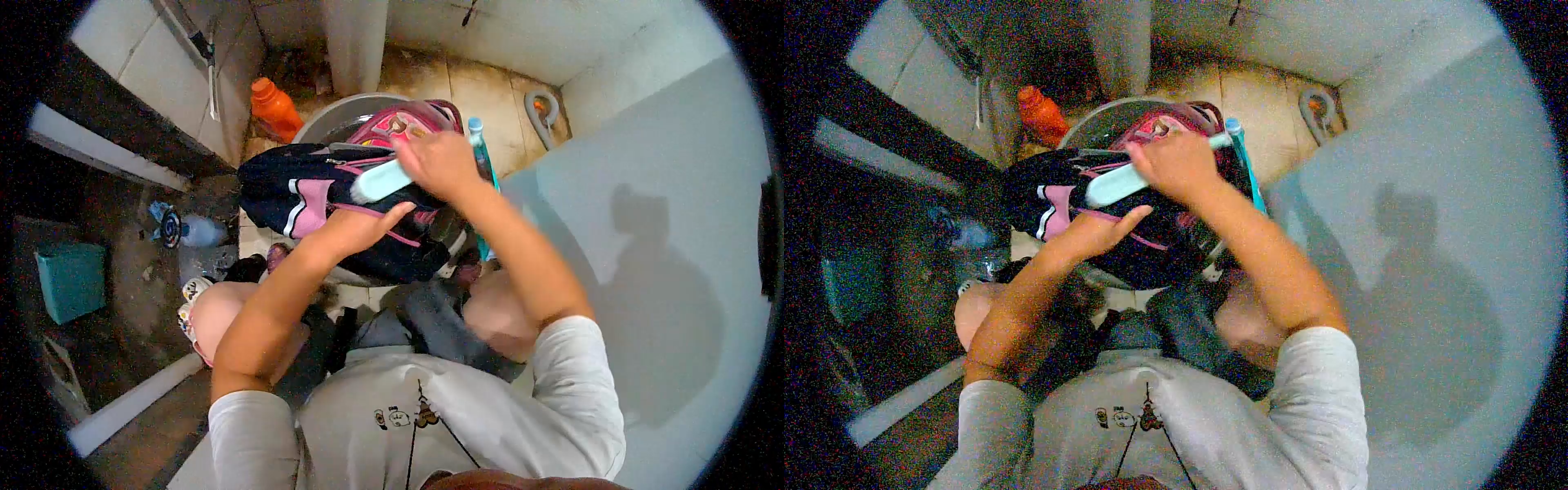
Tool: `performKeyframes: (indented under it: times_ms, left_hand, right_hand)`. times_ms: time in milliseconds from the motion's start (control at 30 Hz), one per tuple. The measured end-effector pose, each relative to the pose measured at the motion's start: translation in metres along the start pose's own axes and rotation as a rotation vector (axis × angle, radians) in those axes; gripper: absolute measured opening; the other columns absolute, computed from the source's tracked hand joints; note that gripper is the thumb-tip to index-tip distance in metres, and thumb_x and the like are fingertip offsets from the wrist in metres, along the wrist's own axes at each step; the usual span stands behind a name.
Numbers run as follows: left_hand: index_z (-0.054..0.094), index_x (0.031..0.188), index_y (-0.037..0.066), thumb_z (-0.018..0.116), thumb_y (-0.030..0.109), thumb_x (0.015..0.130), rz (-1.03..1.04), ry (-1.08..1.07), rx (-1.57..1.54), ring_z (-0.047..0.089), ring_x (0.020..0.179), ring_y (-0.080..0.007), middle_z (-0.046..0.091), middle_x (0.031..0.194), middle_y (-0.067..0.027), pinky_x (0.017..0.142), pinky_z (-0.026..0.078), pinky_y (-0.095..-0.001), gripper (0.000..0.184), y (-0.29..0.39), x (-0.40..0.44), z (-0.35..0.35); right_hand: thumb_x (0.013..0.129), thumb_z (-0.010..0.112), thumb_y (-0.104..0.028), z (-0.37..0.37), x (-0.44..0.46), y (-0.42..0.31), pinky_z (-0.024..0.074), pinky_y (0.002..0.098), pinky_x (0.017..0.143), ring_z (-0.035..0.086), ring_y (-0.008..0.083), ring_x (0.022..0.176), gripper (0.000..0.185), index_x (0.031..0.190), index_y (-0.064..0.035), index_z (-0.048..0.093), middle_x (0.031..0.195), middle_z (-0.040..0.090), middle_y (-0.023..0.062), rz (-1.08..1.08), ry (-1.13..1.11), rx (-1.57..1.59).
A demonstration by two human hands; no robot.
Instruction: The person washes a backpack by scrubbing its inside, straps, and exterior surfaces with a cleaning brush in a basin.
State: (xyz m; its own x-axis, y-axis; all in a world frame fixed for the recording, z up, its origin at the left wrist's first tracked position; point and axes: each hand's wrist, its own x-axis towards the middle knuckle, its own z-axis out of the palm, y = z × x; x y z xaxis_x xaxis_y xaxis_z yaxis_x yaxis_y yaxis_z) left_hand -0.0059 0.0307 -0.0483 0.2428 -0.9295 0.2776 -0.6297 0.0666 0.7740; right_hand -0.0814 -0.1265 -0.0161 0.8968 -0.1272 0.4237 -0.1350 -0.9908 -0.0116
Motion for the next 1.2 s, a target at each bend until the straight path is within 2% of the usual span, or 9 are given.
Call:
performKeyframes:
  times_ms: [133, 367, 500, 700, 800, 900, 933, 1067, 1200]
  left_hand:
    - [0.051, 0.112, 0.002, 0.056, 0.03, 0.082, 0.006, 0.078, 0.137, 0.048, 0.106, -0.0354, 0.053, 0.111, -0.0205, 0.092, 0.036, -0.0417, 0.042, -0.008, -0.007, -0.002]
    - [0.052, 0.114, 0.002, 0.056, 0.028, 0.082, 0.071, 0.178, 0.159, 0.046, 0.11, -0.0345, 0.051, 0.116, -0.0188, 0.095, 0.033, -0.0424, 0.041, -0.005, -0.003, 0.016]
    - [0.057, 0.106, 0.001, 0.055, 0.028, 0.083, -0.025, 0.246, 0.125, 0.051, 0.103, -0.0347, 0.057, 0.108, -0.0187, 0.092, 0.036, -0.0414, 0.035, 0.006, 0.005, 0.009]
    - [0.057, 0.105, 0.001, 0.053, 0.026, 0.084, -0.126, 0.149, 0.097, 0.054, 0.099, -0.0338, 0.058, 0.104, -0.0182, 0.087, 0.04, -0.0412, 0.032, 0.001, 0.008, 0.012]
    - [0.056, 0.106, 0.001, 0.053, 0.025, 0.084, -0.053, 0.187, 0.041, 0.053, 0.1, -0.0342, 0.058, 0.105, -0.0184, 0.087, 0.039, -0.0413, 0.032, 0.003, 0.005, 0.01]
    - [0.055, 0.107, 0.002, 0.053, 0.025, 0.084, -0.08, 0.195, 0.084, 0.052, 0.101, -0.0343, 0.057, 0.106, -0.0188, 0.089, 0.038, -0.0418, 0.033, 0.0, 0.009, 0.013]
    - [0.054, 0.108, 0.001, 0.053, 0.026, 0.084, -0.063, 0.181, 0.0, 0.05, 0.104, -0.0345, 0.056, 0.107, -0.0192, 0.09, 0.037, -0.0418, 0.035, 0.001, 0.013, 0.011]
    - [0.054, 0.111, 0.001, 0.05, 0.034, 0.087, -0.157, 0.168, -0.012, 0.051, 0.105, -0.0311, 0.056, 0.111, -0.0169, 0.094, 0.035, -0.0384, 0.041, 0.003, 0.005, 0.012]
    - [0.052, 0.11, 0.0, 0.05, 0.029, 0.087, -0.293, 0.126, -0.172, 0.05, 0.104, -0.0318, 0.054, 0.11, -0.0175, 0.092, 0.036, -0.0386, 0.038, 0.018, 0.014, 0.008]
  right_hand:
    - [0.088, 0.043, -0.033, 0.003, -0.003, 0.042, 0.0452, 0.0386, 0.037, 0.058, 0.024, 0.043, 0.031, 0.077, -0.0129, 0.064, 0.054, 0.06, 0.0065, 0.056, -0.142, -0.43]
    - [0.087, 0.044, -0.031, 0.012, -0.01, 0.023, 0.0432, 0.041, 0.042, 0.057, 0.0275, 0.047, 0.038, 0.057, -0.0116, 0.058, 0.054, 0.057, 0.011, 0.028, -0.006, -0.257]
    - [0.088, 0.042, -0.033, -0.019, -0.021, 0.069, 0.0455, 0.0442, 0.049, 0.058, 0.0306, 0.053, 0.041, 0.06, -0.0088, 0.059, 0.055, 0.058, 0.0133, 0.502, 0.102, -0.177]
    - [0.087, 0.041, -0.032, 0.005, -0.022, 0.046, 0.0471, 0.043, 0.044, 0.06, 0.029, 0.049, 0.035, 0.069, -0.0102, 0.061, 0.062, 0.062, 0.0123, 0.119, -0.099, -0.234]
    - [0.088, 0.039, -0.031, 0.004, -0.035, 0.074, 0.0468, 0.0449, 0.043, 0.06, 0.0295, 0.05, 0.031, 0.079, -0.0106, 0.059, 0.059, 0.061, 0.0111, 0.427, -0.087, -0.11]
    - [0.089, 0.037, -0.032, 0.006, -0.03, 0.035, 0.0467, 0.0453, 0.044, 0.06, 0.0297, 0.051, 0.033, 0.077, -0.0113, 0.06, 0.059, 0.061, 0.0117, 0.204, -0.123, -0.222]
    - [0.089, 0.035, -0.032, -0.002, -0.028, 0.029, 0.0469, 0.0457, 0.044, 0.061, 0.0302, 0.053, 0.035, 0.076, -0.0117, 0.059, 0.061, 0.061, 0.013, 0.124, 0.05, 0.095]
    - [0.09, 0.037, -0.033, 0.003, -0.033, 0.063, 0.0447, 0.0454, 0.051, 0.057, 0.034, 0.055, 0.044, 0.06, -0.0064, 0.056, 0.058, 0.058, 0.0145, 0.445, -0.086, -0.104]
    - [0.09, 0.036, -0.036, 0.003, -0.038, 0.039, 0.044, 0.0475, 0.053, 0.056, 0.0354, 0.055, 0.046, 0.06, -0.0073, 0.057, 0.06, 0.058, 0.0163, 0.361, -0.004, 0.036]
